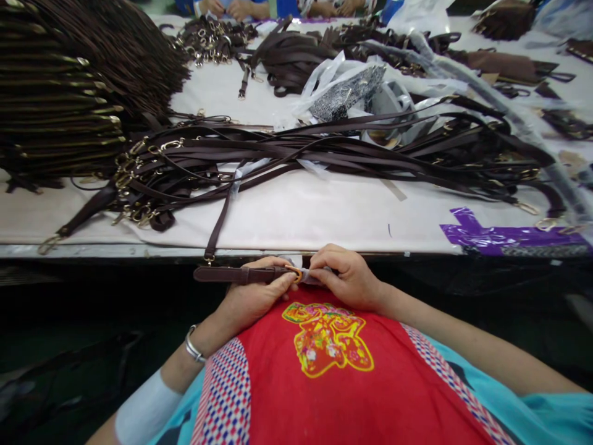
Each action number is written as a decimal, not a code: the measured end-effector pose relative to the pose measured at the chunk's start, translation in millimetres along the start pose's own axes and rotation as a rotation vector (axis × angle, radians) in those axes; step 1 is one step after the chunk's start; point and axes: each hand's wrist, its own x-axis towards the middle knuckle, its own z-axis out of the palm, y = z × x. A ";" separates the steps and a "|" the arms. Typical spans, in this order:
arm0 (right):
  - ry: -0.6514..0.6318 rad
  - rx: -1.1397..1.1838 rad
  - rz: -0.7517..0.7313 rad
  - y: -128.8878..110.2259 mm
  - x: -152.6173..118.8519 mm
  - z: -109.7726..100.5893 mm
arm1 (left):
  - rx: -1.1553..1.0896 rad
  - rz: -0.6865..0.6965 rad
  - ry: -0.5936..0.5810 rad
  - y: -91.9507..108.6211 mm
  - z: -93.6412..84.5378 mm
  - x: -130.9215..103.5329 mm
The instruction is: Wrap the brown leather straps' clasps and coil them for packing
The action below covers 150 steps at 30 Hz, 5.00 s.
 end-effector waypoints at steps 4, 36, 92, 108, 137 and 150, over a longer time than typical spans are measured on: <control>0.033 -0.072 -0.136 -0.2 0.7 -1.3 | 0.066 0.067 0.076 3.6 1.4 1.2; 0.041 0.131 0.349 2.2 -0.6 15.5 | 0.086 0.205 0.092 -6.8 27.4 15.0; 0.266 0.340 0.684 -3.0 15.8 31.8 | 0.798 0.880 0.569 -10.8 9.6 28.9; 0.180 0.174 0.611 -6.7 10.1 24.6 | 1.037 0.755 0.102 -5.6 -4.7 35.7; -0.128 -0.148 0.023 7.5 -10.1 -0.3 | 1.080 0.730 -0.208 -7.0 3.4 33.1; -0.088 -0.111 -0.062 0.0 -8.2 -13.1 | 0.511 0.457 -0.369 14.0 -25.3 21.7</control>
